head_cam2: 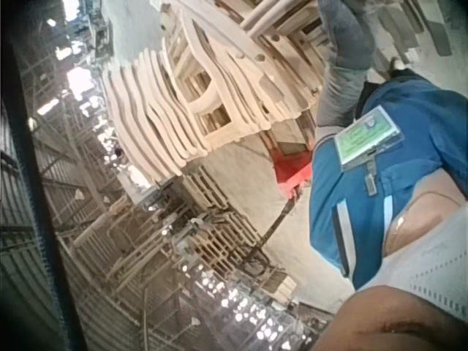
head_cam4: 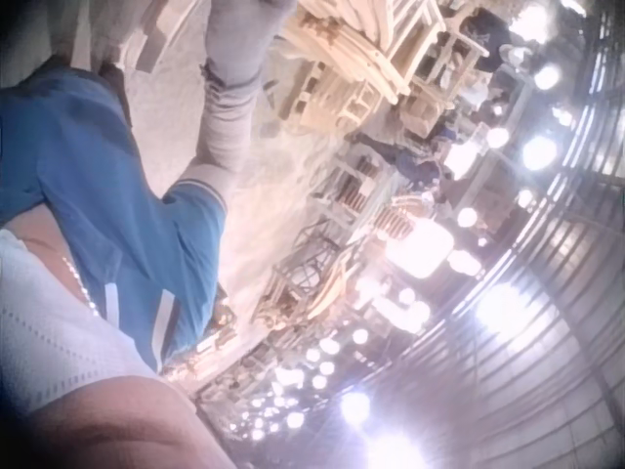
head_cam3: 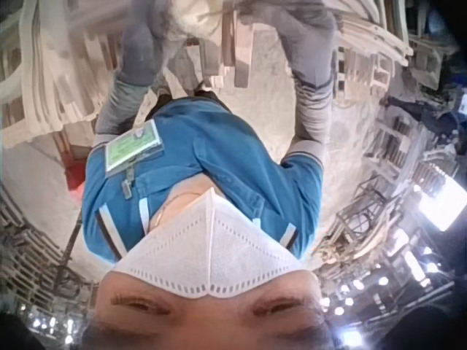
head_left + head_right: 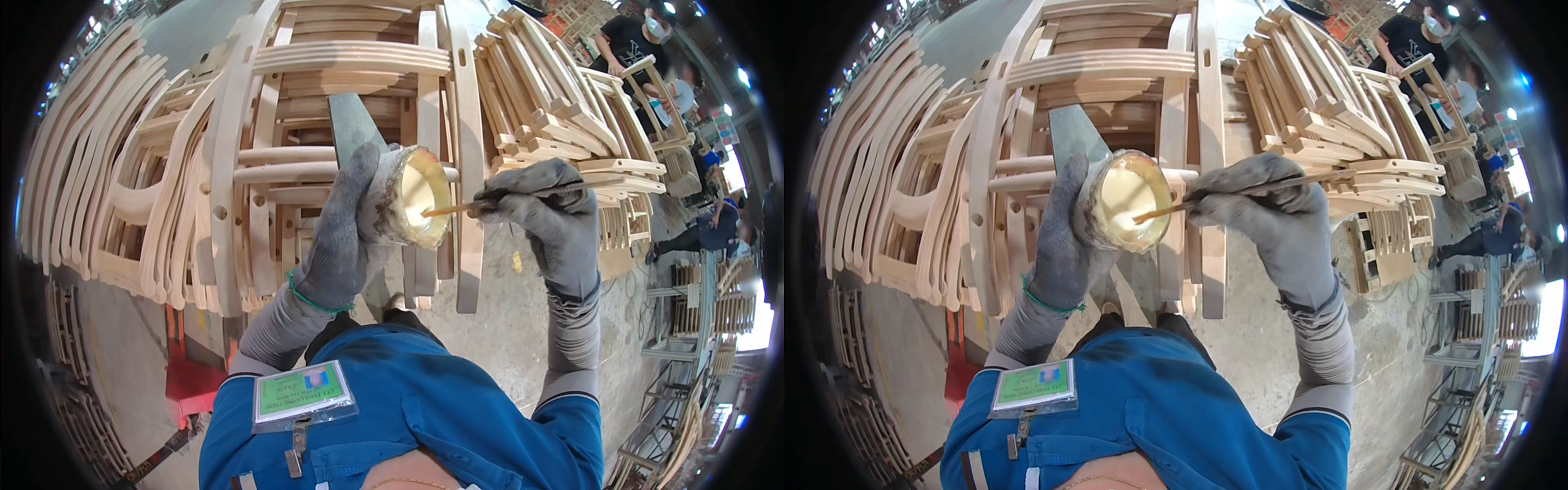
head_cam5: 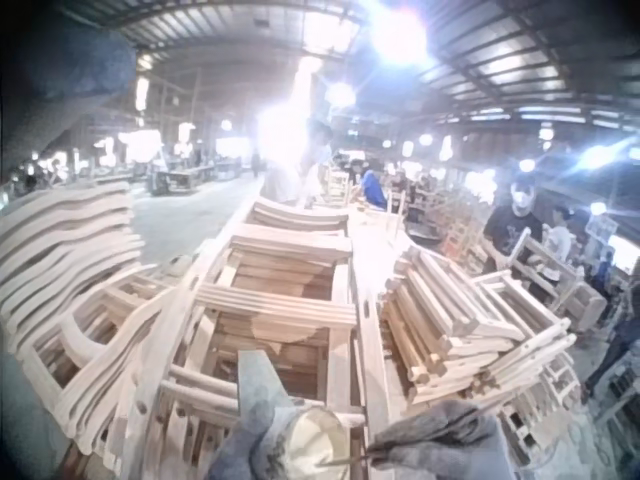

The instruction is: The person applies glue to the joints of wooden chair frames using a brush and a small container. They repeatedly dip the brush into the container and apply glue to various joints, then place the frames onto a stack.

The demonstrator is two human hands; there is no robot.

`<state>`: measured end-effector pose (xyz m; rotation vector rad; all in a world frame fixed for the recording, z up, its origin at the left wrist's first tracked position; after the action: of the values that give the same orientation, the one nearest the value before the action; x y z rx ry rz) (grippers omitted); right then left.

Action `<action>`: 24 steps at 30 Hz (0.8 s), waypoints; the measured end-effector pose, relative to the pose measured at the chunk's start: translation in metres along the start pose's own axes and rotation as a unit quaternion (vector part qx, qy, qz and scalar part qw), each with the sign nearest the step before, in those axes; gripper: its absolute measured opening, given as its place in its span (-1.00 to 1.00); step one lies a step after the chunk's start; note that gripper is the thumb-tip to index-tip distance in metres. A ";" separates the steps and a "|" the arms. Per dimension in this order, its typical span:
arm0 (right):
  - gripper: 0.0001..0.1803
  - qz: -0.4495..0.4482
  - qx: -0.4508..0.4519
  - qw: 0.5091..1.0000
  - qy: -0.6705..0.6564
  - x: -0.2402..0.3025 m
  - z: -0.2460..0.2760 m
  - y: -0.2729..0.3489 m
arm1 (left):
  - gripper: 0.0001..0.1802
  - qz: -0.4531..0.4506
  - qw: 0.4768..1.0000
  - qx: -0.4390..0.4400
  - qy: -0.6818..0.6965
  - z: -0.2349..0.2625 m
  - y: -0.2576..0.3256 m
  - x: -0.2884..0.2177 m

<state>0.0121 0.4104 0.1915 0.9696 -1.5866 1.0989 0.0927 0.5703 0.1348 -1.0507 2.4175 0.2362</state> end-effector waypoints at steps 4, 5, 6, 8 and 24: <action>-0.86 -0.062 -0.096 0.975 -0.190 -0.020 0.008 -0.007 | -0.44 0.025 0.998 -0.018 0.053 0.009 -0.004 0.000; -0.86 -0.066 -0.086 0.972 -0.210 -0.029 0.016 -0.008 | -0.44 0.033 0.998 -0.027 0.054 0.008 -0.006 0.002; -0.85 -0.075 -0.072 0.967 -0.233 -0.036 0.019 -0.009 | -0.44 0.038 0.997 -0.041 0.054 0.009 -0.006 0.001; -0.79 -0.106 -0.102 0.963 -0.226 -0.044 0.016 -0.012 | -0.44 0.053 0.995 -0.027 0.080 0.014 -0.014 0.003; -0.73 0.170 -0.156 0.929 0.290 0.033 0.034 -0.188 | -0.46 0.022 0.983 -0.065 0.170 0.041 -0.024 -0.030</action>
<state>0.1712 0.3218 0.2576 0.1244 -1.3904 1.1781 0.1421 0.5869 0.1153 -1.1775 2.7644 0.2486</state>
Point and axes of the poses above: each hand's wrist, its own y-axis away from the middle knuckle, its own z-axis out of the back of the hand, x = y × z, the point moved 5 cm from there along -y, towards the middle knuckle, and after that the axes turned 5 degrees about -x, right-handed, at the moved point
